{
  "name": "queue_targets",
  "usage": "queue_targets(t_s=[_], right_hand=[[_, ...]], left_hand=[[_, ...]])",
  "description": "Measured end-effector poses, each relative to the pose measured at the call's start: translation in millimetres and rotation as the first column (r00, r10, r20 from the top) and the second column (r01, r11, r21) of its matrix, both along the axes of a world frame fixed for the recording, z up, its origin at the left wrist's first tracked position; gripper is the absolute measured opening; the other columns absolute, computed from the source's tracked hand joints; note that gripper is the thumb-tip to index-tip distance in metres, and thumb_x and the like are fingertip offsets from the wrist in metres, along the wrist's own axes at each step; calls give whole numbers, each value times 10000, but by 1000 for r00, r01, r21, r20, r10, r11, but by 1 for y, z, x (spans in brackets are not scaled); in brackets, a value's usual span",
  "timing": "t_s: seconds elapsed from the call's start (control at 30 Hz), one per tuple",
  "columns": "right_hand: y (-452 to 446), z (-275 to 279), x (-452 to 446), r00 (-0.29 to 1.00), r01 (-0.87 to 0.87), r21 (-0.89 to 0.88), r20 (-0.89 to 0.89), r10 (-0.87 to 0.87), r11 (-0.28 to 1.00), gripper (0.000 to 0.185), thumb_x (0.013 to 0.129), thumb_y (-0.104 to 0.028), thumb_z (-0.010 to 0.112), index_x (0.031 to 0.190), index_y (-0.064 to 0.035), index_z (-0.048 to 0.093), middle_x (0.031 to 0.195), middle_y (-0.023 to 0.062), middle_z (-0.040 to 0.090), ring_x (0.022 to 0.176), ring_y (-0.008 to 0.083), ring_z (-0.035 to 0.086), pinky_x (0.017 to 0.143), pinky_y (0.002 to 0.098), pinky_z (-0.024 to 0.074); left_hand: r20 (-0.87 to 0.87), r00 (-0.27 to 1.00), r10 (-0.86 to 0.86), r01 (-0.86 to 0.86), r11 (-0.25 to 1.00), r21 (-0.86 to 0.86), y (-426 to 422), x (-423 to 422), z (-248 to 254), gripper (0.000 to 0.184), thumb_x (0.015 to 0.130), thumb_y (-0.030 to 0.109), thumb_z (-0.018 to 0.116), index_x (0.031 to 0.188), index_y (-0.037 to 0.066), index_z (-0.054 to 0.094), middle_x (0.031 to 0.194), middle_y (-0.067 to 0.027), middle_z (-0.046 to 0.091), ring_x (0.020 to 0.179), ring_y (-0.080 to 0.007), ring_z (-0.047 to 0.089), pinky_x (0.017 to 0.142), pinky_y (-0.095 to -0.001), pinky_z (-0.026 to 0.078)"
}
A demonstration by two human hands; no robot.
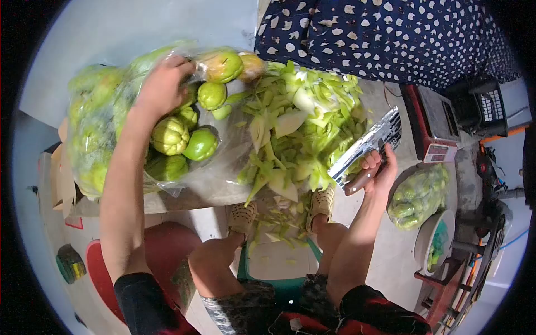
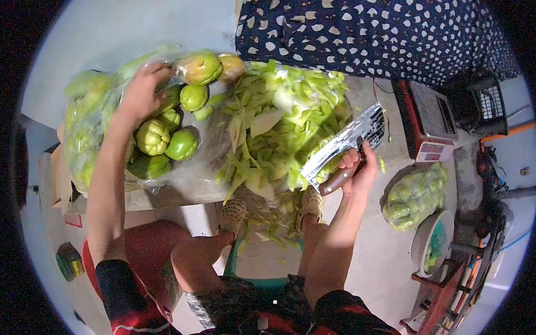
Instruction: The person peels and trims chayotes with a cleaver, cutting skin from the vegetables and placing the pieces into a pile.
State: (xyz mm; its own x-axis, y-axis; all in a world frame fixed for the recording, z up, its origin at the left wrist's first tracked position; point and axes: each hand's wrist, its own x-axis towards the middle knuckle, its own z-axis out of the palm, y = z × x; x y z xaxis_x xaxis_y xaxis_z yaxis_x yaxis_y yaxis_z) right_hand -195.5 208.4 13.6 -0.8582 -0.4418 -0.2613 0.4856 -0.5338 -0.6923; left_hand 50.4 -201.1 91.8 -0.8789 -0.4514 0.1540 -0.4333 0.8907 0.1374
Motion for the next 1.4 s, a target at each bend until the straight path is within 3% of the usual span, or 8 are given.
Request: queue_targets(t_s=[0.13,0.43,0.77,0.97,1.1,1.17,1.37,1.4], right_hand=[[-6,-4,3,999,-46,-48,21,47,998,189,930,-265,589,929,-107,486,594,13,463,490,134,454,455,297,436],[-3,-7,1,999,-37,-4,0,37,999,184,925,-267,601,953,-135,474,591,8,458,489,141,463,455,299,421],[2,1,1,999,-48,-49,9,49,998,182,919,-260,603,927,-111,499,595,5,463,502,141,465,470,300,423],[-10,18,23,958,-73,105,-269,99,992,119,899,-44,593,953,-45,486,672,44,491,528,147,482,475,316,443],[-22,52,72,731,134,453,-646,221,881,148,927,-74,604,1011,-13,498,715,41,570,530,134,535,480,304,462],[-20,49,85,484,412,521,-820,304,747,157,890,-110,679,912,-3,565,644,57,611,520,151,579,494,312,465],[-14,67,114,-138,634,365,-813,565,681,140,802,14,698,798,-5,559,613,91,551,470,210,536,452,302,412],[-14,72,120,-179,611,400,-771,612,683,241,640,4,681,808,-15,509,753,126,513,582,302,556,490,402,452]], left_hand=[[333,911,245,-137,939,-314,44,-32,-14,621,768,553,683,1147,62,654,1177,-124,635,1344,-289,370,1095,-590,242],[316,754,577,-519,817,-253,51,-83,-68,586,743,502,753,1154,93,666,1300,-108,562,1293,-258,439,1043,-526,349],[380,839,389,-337,920,-198,59,-61,-54,735,593,493,844,1149,52,655,1231,-155,593,1225,-310,507,1007,-477,409],[-286,948,138,-39,944,326,106,-38,-26,711,564,249,860,1155,-41,591,1163,-194,614,1027,-327,618,884,-423,516],[-560,768,311,278,626,729,158,-40,-35,695,593,171,840,1195,-47,568,1115,-140,637,975,-246,641,844,-352,534],[-354,628,693,651,-218,727,191,-42,-40,684,621,149,832,1216,-49,558,1077,-96,643,982,-183,621,848,-306,521],[-489,683,543,562,37,826,226,-41,-54,676,635,177,843,1214,-33,563,1070,-86,643,964,-163,610,862,-294,491],[-487,711,507,539,50,841,223,-38,-51,676,622,163,853,1205,-28,568,1069,-74,644,973,-148,603,870,-287,479]])
